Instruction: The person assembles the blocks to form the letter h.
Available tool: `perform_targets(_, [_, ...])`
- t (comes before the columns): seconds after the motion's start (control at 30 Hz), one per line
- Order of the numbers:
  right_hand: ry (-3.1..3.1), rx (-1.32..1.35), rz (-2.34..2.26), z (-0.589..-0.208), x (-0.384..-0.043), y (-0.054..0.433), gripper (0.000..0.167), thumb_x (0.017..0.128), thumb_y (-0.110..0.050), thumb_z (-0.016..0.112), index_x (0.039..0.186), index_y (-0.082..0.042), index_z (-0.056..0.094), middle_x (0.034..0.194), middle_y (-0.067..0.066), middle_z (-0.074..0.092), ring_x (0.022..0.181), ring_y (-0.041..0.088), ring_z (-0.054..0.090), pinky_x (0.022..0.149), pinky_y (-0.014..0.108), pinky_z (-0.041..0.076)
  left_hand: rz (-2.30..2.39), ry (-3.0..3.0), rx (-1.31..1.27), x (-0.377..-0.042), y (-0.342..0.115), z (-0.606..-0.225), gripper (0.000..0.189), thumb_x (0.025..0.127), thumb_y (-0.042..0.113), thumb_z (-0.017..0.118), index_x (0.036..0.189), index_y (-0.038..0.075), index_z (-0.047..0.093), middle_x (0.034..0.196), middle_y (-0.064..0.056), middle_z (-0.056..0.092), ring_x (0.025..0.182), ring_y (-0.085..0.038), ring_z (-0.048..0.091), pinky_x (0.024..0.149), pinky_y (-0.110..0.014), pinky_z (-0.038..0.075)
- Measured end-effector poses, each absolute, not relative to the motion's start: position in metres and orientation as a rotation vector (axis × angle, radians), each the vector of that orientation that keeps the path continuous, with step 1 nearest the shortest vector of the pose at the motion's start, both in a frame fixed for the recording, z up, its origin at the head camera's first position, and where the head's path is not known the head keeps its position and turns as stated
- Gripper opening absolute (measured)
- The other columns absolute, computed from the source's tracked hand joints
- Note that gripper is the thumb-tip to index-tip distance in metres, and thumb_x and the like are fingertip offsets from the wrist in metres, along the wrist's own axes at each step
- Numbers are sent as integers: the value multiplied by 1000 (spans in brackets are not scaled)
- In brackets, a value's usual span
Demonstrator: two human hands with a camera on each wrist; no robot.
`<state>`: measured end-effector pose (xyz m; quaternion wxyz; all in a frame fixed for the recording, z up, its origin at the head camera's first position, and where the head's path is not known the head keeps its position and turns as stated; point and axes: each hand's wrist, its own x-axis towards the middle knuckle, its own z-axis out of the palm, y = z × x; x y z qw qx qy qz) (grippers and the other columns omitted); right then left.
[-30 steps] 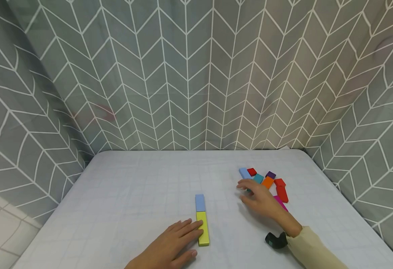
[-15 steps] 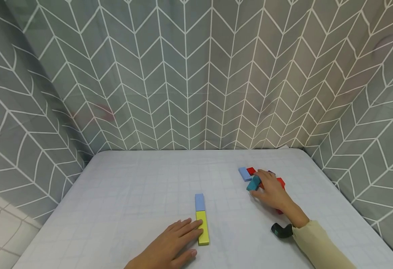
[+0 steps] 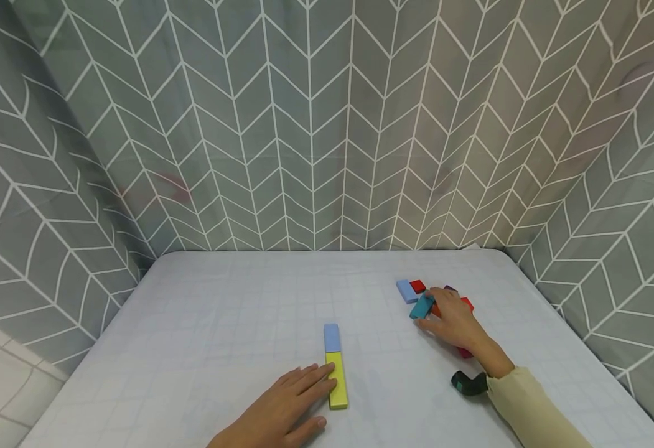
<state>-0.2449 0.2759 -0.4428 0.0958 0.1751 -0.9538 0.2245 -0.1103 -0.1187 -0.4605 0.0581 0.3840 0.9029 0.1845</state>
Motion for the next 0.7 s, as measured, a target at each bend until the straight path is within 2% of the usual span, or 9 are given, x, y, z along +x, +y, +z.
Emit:
perform_targets(0.2, [-2819,512,682,-444,-244,276,62,87,-27,85,130,9,59,130,25,62,129,49,46,100,70,44,550,2730,1154,-110,-119,-459,65,108,60,38,161,23,41,167,5,32,150,-22,34,118,-50,33])
perform_targets(0.7, [-2802,480,748,-445,-244,280,59,83,-24,88,127,5,61,125,23,61,122,45,50,95,67,49,531,2736,1148,-109,-119,-459,65,108,60,39,161,22,41,167,4,32,150,-23,34,118,-50,34])
